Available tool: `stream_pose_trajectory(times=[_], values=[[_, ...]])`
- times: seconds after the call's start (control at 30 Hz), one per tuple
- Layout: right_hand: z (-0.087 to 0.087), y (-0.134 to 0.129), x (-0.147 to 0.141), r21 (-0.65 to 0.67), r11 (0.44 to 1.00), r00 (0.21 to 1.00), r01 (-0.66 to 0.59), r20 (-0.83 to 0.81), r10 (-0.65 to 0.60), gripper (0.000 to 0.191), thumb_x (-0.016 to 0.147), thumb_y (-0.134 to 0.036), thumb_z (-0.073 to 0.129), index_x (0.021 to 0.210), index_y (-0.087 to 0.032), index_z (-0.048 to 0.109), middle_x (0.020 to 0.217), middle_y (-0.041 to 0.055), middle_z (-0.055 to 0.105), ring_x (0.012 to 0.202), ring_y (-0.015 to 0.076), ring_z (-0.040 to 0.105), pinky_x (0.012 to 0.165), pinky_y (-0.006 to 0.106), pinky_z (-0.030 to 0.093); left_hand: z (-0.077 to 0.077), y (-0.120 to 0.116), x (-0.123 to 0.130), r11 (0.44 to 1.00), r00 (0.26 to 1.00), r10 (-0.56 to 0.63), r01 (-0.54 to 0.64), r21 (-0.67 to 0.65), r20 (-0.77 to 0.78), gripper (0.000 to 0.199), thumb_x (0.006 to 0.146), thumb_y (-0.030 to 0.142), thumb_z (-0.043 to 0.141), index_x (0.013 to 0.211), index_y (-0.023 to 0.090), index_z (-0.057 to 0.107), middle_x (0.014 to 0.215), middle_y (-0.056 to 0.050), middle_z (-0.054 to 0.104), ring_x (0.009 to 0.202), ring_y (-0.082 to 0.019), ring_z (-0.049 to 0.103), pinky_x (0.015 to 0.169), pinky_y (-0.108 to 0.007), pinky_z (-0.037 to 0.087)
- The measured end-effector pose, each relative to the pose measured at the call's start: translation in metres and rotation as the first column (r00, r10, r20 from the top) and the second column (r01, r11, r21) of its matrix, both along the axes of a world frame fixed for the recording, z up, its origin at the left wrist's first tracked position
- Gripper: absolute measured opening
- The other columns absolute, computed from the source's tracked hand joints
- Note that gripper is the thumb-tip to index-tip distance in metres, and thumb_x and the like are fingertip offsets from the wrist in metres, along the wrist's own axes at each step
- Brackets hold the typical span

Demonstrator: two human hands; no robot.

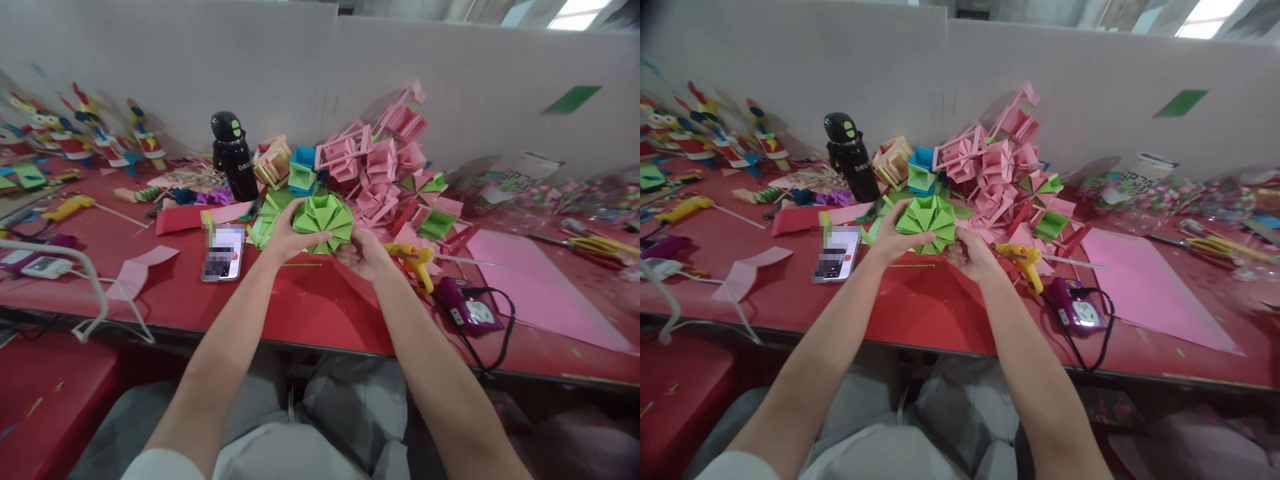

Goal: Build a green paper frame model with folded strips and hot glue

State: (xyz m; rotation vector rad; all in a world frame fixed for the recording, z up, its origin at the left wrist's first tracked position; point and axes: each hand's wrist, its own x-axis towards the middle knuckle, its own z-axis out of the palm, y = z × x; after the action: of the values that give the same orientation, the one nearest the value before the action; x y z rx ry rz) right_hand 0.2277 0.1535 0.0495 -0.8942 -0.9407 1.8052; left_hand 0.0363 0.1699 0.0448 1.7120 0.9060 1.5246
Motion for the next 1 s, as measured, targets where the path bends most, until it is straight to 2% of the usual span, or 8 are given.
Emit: stream_pose_trajectory(times=[0.17, 0.3, 0.57, 0.8, 0.9, 1.0], values=[[0.0015, -0.0014, -0.0015, 0.028, 0.998, 0.999, 0.052, 0.005, -0.053, 0.037, 0.075, -0.014, 0.066, 0.057, -0.021, 0.036, 0.045, -0.0108, 0.024, 0.039, 0.0033, 0.015, 0.037, 0.016, 0.017, 0.0024, -0.0024, -0.0002, 1.000, 0.999, 0.014, -0.013, 0.014, -0.045, 0.068, 0.059, 0.041, 0.094, 0.115, 0.021, 0.062, 0.112, -0.007, 0.072, 0.106, -0.027, 0.069, 0.098, -0.042, 0.055], [0.0006, -0.0015, -0.0012, 0.035, 0.997, 0.998, 0.065, 0.007, -0.065, 0.042, 0.076, -0.015, 0.068, 0.057, -0.022, 0.031, 0.045, -0.0117, 0.020, 0.040, 0.0036, 0.013, 0.037, 0.015, 0.018, 0.0041, -0.0039, 0.0003, 1.000, 0.999, 0.011, -0.010, 0.018, -0.040, 0.067, 0.058, 0.039, 0.094, 0.113, 0.019, 0.062, 0.114, -0.008, 0.072, 0.108, -0.027, 0.068, 0.101, -0.042, 0.053], [0.0025, -0.0005, -0.0024, -0.031, 0.999, 1.000, 0.018, -0.004, -0.018, 0.034, 0.086, -0.021, 0.062, 0.064, -0.022, 0.036, 0.046, -0.0098, 0.030, 0.038, 0.0047, 0.017, 0.037, 0.015, 0.022, 0.0005, -0.0020, 0.0002, 1.000, 1.000, -0.020, 0.020, -0.021, 0.008, 0.071, 0.058, 0.044, 0.095, 0.116, 0.022, 0.061, 0.113, -0.006, 0.072, 0.105, -0.027, 0.069, 0.095, -0.040, 0.056], [-0.0001, 0.0013, -0.0036, -0.055, 0.993, 0.995, 0.101, -0.015, -0.102, 0.034, 0.075, -0.007, 0.060, 0.059, -0.022, 0.033, 0.042, -0.0105, 0.028, 0.036, 0.0030, 0.017, 0.035, 0.014, 0.019, 0.0023, -0.0045, 0.0031, 0.996, 0.997, -0.073, 0.073, -0.056, 0.008, 0.073, 0.056, 0.041, 0.096, 0.117, 0.021, 0.060, 0.112, -0.006, 0.072, 0.106, -0.026, 0.068, 0.095, -0.038, 0.056], [-0.0004, 0.0016, -0.0028, -0.052, 0.996, 0.997, 0.072, -0.015, -0.073, 0.035, 0.081, -0.014, 0.065, 0.062, -0.022, 0.037, 0.043, -0.0107, 0.031, 0.036, 0.0028, 0.018, 0.035, 0.013, 0.019, 0.0013, -0.0027, 0.0024, 0.995, 0.997, -0.074, 0.075, -0.060, 0.029, 0.073, 0.056, 0.042, 0.096, 0.117, 0.021, 0.061, 0.113, -0.007, 0.071, 0.106, -0.026, 0.068, 0.096, -0.039, 0.055], [-0.0020, 0.0057, -0.0017, -0.076, 0.996, 0.999, 0.051, 0.008, -0.051, 0.040, 0.088, -0.038, 0.069, 0.065, -0.022, 0.041, 0.043, -0.0106, 0.033, 0.035, 0.0030, 0.018, 0.033, 0.015, 0.016, -0.0045, 0.0021, 0.0011, 0.994, 0.996, -0.070, 0.074, -0.086, 0.053, 0.070, 0.059, 0.046, 0.094, 0.117, 0.022, 0.062, 0.115, -0.007, 0.071, 0.107, -0.027, 0.069, 0.097, -0.041, 0.056]])
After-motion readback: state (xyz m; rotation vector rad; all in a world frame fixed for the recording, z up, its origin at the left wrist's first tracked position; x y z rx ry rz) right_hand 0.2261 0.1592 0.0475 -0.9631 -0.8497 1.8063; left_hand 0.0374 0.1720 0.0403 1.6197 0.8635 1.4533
